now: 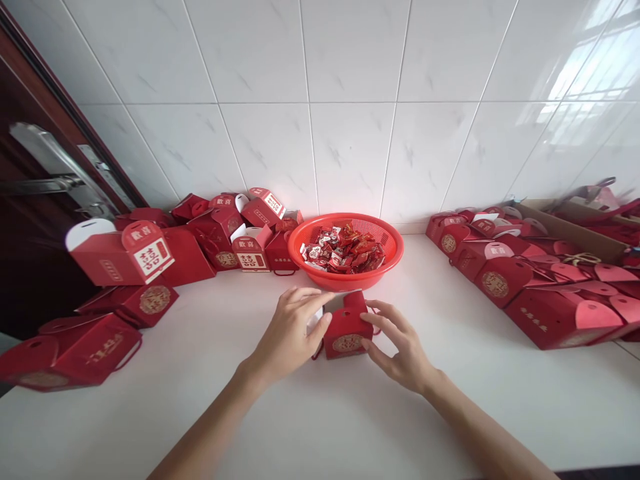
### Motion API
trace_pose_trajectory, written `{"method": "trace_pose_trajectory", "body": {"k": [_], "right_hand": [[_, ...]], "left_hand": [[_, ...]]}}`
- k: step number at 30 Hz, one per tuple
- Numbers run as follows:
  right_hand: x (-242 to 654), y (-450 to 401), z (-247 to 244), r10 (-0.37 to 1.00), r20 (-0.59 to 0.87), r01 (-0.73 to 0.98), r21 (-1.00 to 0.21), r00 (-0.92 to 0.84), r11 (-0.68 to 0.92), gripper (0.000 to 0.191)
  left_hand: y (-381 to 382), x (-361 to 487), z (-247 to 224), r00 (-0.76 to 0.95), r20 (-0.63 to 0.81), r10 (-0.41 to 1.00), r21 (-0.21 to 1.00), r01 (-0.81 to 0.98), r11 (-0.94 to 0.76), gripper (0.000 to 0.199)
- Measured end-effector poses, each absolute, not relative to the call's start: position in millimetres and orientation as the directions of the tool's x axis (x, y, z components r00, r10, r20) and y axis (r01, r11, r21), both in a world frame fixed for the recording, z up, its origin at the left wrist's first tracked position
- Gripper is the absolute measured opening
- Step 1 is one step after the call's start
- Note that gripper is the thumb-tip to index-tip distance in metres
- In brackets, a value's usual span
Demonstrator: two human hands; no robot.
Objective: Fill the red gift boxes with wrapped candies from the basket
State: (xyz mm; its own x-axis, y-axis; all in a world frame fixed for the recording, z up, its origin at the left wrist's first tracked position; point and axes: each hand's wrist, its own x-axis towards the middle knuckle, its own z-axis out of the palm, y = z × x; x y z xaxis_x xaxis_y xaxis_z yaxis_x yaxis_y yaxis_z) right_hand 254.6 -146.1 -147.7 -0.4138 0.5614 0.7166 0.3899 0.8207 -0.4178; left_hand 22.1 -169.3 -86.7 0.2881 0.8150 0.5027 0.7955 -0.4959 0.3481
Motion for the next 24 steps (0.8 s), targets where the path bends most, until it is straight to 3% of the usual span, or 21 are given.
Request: {"method": "trace_pose_trajectory", "body": {"k": [4,9,13,20,24], "right_hand": [[249.8,-152.5,-147.3,0.501,0.742,0.349,-0.371,-0.446,0.86,0.032],[248.9,-146.6,-138.5,0.588,0.694,0.324,-0.491,-0.416,0.809,0.026],[250.7,-133.6,-121.4,0.598,0.636,0.325,-0.504,-0.487,0.8,0.024],[236.6,-118.3,-91.8,0.633,0.514,0.314,-0.576,-0.579,0.755,0.039],[227.0,-113.5,-88.2,0.567,0.469,0.301,-0.527,-0.678,0.795,0.053]], "left_hand": [[-164.8,20.9,-93.7,0.163,0.472,0.867,0.424,0.82,-0.385,0.035],[-163.0,21.5,-94.3,0.096,0.419,0.903,0.485,0.817,-0.311,0.03],[-164.0,22.9,-89.9,0.11,0.364,0.925,0.562,0.766,-0.312,0.036],[-164.3,19.4,-92.6,0.135,0.321,0.937,0.632,0.707,-0.318,0.057],[-164.2,17.0,-94.8,0.139,0.281,0.95,0.652,0.698,-0.295,0.063]]}}
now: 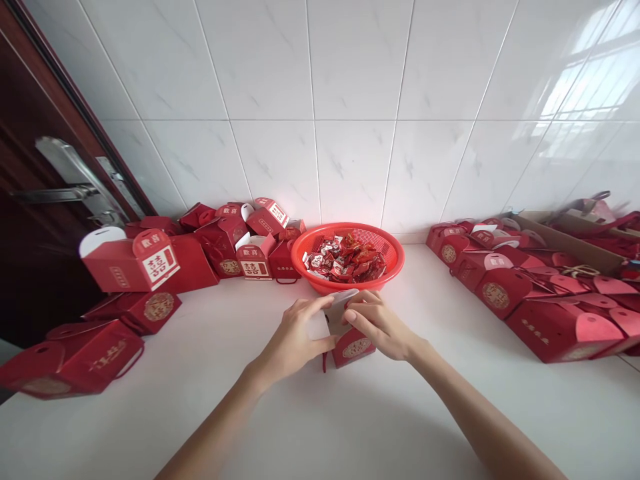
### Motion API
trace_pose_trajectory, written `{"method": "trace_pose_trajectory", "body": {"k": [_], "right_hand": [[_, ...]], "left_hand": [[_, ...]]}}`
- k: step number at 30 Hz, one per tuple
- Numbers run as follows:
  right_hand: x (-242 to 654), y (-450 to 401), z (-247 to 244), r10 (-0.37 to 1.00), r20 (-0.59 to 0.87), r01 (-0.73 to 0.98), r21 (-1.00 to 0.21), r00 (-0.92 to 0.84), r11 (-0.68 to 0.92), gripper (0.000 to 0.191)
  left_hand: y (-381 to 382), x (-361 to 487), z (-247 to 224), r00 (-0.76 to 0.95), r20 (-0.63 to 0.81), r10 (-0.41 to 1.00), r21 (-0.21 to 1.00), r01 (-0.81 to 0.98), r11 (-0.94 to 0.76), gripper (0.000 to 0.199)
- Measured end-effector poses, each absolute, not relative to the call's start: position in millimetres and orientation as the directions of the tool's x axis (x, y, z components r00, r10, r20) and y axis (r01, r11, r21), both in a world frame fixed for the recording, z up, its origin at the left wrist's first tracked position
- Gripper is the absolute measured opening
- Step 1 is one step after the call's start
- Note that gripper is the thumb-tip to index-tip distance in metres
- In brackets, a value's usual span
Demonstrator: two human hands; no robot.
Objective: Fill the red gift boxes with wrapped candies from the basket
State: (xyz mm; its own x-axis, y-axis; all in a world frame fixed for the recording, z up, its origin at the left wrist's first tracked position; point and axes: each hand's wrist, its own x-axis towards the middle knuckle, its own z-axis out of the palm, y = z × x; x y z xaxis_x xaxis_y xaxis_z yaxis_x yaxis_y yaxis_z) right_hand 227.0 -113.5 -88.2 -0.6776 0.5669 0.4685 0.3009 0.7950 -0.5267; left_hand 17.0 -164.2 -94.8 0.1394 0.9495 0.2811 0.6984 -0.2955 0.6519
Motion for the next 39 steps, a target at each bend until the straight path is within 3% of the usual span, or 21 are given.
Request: {"method": "trace_pose_trajectory", "body": {"k": [5,10,14,18,30,39], "right_hand": [[226.9,-117.7,-90.2,0.482,0.559,0.303,-0.386,-0.675,0.871,0.052],[239.2,-117.7,-95.9,0.466,0.698,0.423,-0.252,-0.544,0.87,0.033],[253.0,-114.2,-104.1,0.613,0.666,0.551,-0.347,-0.425,0.759,0.027],[259.0,-115.5,-112.0,0.69,0.595,0.527,-0.462,-0.412,0.713,0.03],[256.0,-121.2,-126.5,0.596,0.722,0.377,-0.474,-0.352,0.796,0.026],[256.5,-121.0,-128.9,0.645,0.733,0.353,-0.557,-0.217,0.752,0.027]], "left_hand": [[-165.6,19.6,-94.1,0.151,0.298,0.943,0.646,0.695,-0.316,0.059],[-166.5,19.7,-93.7,0.131,0.262,0.956,0.662,0.697,-0.277,0.064],[-165.3,18.3,-95.0,0.12,0.229,0.966,0.677,0.693,-0.246,0.065],[-162.9,18.5,-97.9,0.13,0.27,0.954,0.663,0.694,-0.282,0.06],[-151.3,17.2,-87.9,0.176,0.478,0.861,0.604,0.645,-0.467,0.028],[-95.7,0.9,-42.4,0.168,0.442,0.881,0.639,0.63,-0.441,0.032]]}}
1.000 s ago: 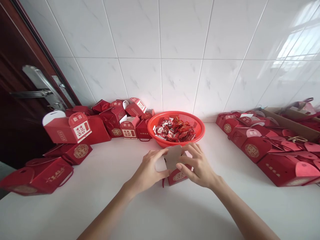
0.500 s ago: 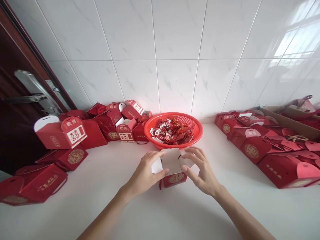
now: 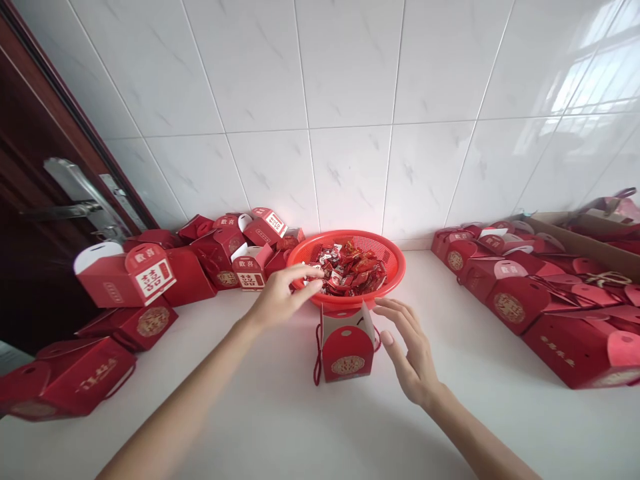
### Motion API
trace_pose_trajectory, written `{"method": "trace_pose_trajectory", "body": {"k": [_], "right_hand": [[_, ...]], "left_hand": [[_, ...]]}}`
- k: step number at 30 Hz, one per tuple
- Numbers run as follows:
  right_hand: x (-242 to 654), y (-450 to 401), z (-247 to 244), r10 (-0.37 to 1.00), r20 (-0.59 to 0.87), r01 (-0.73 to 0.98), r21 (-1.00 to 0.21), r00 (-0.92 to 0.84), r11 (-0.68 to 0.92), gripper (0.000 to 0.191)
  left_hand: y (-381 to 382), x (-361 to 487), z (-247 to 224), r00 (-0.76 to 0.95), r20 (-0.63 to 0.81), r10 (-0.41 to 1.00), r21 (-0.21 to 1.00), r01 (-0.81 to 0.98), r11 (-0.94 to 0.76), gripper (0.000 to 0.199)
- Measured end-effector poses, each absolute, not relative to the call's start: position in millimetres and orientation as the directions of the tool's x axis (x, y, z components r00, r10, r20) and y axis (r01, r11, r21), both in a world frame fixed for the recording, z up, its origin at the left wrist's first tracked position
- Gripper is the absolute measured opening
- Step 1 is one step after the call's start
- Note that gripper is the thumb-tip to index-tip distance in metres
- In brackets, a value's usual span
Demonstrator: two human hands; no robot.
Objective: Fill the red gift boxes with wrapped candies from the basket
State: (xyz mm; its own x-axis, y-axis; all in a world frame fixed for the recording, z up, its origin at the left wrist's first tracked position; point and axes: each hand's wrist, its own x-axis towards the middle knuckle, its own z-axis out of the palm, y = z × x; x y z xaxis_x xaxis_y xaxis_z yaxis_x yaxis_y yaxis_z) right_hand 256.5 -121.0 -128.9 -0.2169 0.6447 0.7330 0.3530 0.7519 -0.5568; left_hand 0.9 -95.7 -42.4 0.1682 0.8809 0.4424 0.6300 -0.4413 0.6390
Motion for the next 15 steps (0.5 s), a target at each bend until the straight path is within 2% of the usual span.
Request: {"method": "trace_pose_trajectory", "body": {"k": [2,5,9,12,15], "right_hand": [[255.5,-119.0,-132.1,0.668,0.718,0.363,-0.58,-0.197,0.73,0.028],[255.1,-115.9,-136.0,0.698,0.696,0.377,-0.608,-0.171,0.699,0.029],[255.5,-112.6,-138.9,0.734,0.663,0.392,-0.643,-0.146,0.658,0.03],[255.6,-111.4,-140.3,0.751,0.647,0.394,-0.662,-0.131,0.638,0.032],[255.6,-111.1,-141.1,0.756,0.644,0.392,-0.669,-0.119,0.632,0.032]], "left_hand": [[-66.6,-0.8,-36.6,0.18,0.381,0.907,0.651,0.644,-0.401,0.033],[-21.9,2.9,-37.1,0.212,0.209,0.955,0.63,0.718,-0.297,0.031],[24.1,13.0,-49.1,0.219,0.033,0.975,0.558,0.806,-0.199,0.011],[43.0,18.9,-61.3,0.192,-0.09,0.977,0.521,0.845,-0.118,0.019],[49.8,23.0,-71.6,0.185,-0.11,0.977,0.56,0.823,-0.093,0.026]]}}
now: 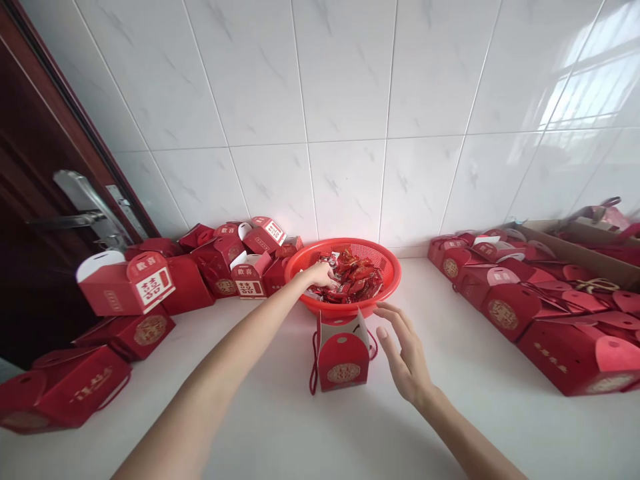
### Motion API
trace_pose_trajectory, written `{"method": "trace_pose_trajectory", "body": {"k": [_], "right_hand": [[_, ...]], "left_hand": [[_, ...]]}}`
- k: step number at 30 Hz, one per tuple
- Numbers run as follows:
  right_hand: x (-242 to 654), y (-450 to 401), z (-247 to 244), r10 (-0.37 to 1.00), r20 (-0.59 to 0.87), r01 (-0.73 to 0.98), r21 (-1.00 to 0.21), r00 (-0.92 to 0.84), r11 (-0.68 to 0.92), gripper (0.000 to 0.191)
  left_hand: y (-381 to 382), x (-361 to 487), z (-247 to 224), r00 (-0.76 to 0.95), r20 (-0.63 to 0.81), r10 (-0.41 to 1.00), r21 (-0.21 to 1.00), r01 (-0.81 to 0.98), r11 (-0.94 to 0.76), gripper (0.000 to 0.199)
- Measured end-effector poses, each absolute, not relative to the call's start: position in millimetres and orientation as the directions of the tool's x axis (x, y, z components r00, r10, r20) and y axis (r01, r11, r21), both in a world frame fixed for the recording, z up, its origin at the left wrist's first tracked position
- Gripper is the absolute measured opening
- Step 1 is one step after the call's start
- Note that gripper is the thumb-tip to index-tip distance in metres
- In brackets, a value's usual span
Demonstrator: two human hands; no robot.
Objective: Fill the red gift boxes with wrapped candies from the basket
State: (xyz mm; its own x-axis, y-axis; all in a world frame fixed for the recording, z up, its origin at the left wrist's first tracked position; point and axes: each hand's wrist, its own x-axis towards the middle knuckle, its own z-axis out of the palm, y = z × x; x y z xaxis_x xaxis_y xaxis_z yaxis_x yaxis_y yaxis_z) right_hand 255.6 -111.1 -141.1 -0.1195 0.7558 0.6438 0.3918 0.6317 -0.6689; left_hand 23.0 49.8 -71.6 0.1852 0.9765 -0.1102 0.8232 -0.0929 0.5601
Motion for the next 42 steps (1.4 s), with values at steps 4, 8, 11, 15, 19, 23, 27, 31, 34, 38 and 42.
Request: {"method": "trace_pose_trajectory", "body": {"k": [4,8,11,15,19,23,27,31,34,38,42], "right_hand": [[255.6,-109.6,-141.4,0.754,0.649,0.383,-0.674,-0.103,0.632,0.031],[256.3,-106.4,-140.0,0.774,0.629,0.336,-0.715,-0.075,0.614,0.029],[257.9,-105.7,-134.7,0.822,0.566,0.231,-0.793,-0.062,0.563,0.029],[259.0,-110.0,-121.8,0.857,0.501,-0.018,-0.864,-0.118,0.503,0.03],[257.1,-118.1,-112.9,0.884,0.426,-0.231,-0.896,-0.195,0.381,0.027],[255.0,-126.9,-112.1,0.904,0.334,-0.341,-0.91,-0.267,0.236,0.026],[253.1,-133.7,-111.2,0.881,0.318,-0.395,-0.903,-0.35,0.169,0.024],[250.2,-136.1,-111.4,0.866,0.287,-0.404,-0.908,-0.409,0.111,0.025],[248.9,-135.4,-114.3,0.866,0.274,-0.403,-0.91,-0.419,0.093,0.025],[249.3,-133.4,-119.2,0.872,0.273,-0.396,-0.913,-0.406,0.101,0.022],[249.6,-132.7,-121.1,0.872,0.28,-0.399,-0.91,-0.402,0.108,0.021]], "left_hand": [[44.4,25.9,-71.4,0.202,-0.034,0.979,0.676,0.726,-0.127,0.028],[20.0,29.0,-52.3,0.249,0.074,0.966,0.796,0.569,-0.208,0.047],[-10.0,36.1,-34.5,0.311,0.133,0.941,0.851,0.451,-0.269,0.051],[-52.1,51.7,-18.8,0.483,0.178,0.857,0.909,0.252,-0.331,0.048],[-79.6,66.4,-18.2,0.561,0.151,0.814,0.921,0.22,-0.322,0.042],[-91.8,76.0,-28.7,0.429,0.232,0.873,0.931,0.164,-0.327,0.039],[-103.2,79.8,-37.8,0.312,0.281,0.908,0.932,0.139,-0.336,0.036],[-115.7,78.6,-39.6,0.276,0.29,0.916,0.929,0.15,-0.339,0.031],[-120.7,76.2,-37.8,0.3,0.31,0.902,0.915,0.165,-0.369,0.03],[-121.6,72.4,-35.5,0.311,0.32,0.895,0.882,0.248,-0.401,0.04],[-121.0,70.0,-35.2,0.332,0.3,0.894,0.877,0.271,-0.396,0.038]]}}
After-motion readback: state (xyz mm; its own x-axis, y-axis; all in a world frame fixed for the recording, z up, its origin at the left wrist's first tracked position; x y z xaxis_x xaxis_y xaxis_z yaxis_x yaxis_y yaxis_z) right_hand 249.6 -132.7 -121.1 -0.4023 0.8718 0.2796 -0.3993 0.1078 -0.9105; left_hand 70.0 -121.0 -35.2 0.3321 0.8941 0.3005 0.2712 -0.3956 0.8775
